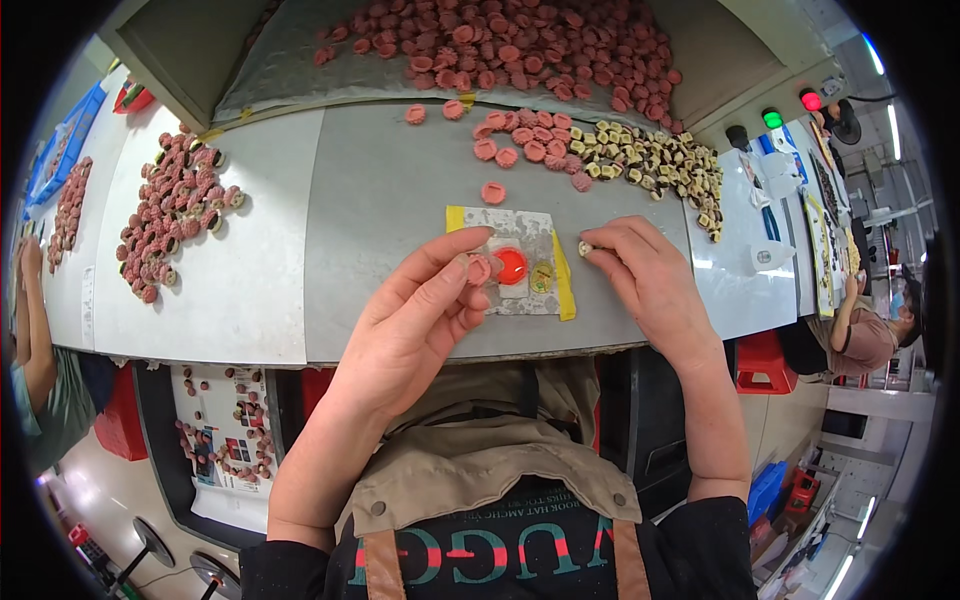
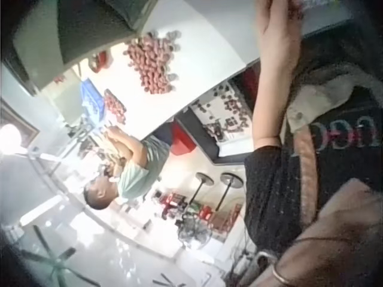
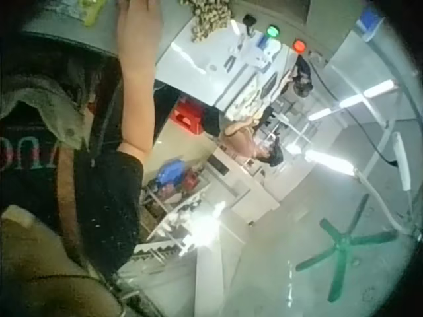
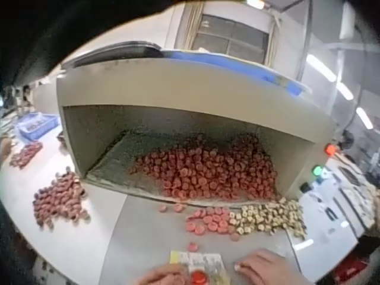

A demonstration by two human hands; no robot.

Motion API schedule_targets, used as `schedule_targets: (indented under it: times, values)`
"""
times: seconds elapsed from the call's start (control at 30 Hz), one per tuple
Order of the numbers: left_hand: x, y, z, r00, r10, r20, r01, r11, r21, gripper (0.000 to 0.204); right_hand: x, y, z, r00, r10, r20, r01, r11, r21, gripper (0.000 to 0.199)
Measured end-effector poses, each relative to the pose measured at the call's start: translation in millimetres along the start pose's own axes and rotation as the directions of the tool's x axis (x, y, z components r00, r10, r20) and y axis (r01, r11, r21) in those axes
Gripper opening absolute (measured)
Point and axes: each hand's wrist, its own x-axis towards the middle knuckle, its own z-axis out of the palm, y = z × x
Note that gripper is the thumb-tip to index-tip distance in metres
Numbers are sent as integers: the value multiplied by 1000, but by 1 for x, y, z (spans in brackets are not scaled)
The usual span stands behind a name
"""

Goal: The person assembles small toy figurine parts by hand, dipping components into glue and pressing them together, pushes assembled pieces into a bin, and refills the glue container using a squeeze bottle.

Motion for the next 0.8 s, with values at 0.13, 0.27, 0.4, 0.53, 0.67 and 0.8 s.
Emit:
schedule_targets:
  times: [0.13, 0.27, 0.4, 0.53, 0.67, 0.8]
  values:
    - [0, 0, 1, 999, -13, -39, 13, 1000, -15, 37, 2, -12, 1, 999, 29, 14, -27, 990, -139, 17]
    - [-3, 4, 3, 997, -12, -70, 11, 1000, -20, 37, 8, -18, 2, 1000, 19, 22, -16, 990, -137, 16]
    - [-5, -1, -6, 1000, 31, -3, -31, 999, -35, 36, 18, -44, 13, 997, -72, -24, 74, 993, 92, 16]
    - [-5, 0, -6, 1000, 21, -14, -21, 1000, 8, 35, 28, -43, 26, 950, -310, 36, 312, 946, -88, 19]
    - [-6, 0, -6, 996, 57, -65, -60, 997, -45, 37, 25, -44, 33, 955, -295, 28, 296, 951, -92, 21]
    - [-7, -1, -16, 998, 47, 44, -44, 996, -81, 37, 24, -47, 42, 975, -219, -23, 219, 976, -8, 20]
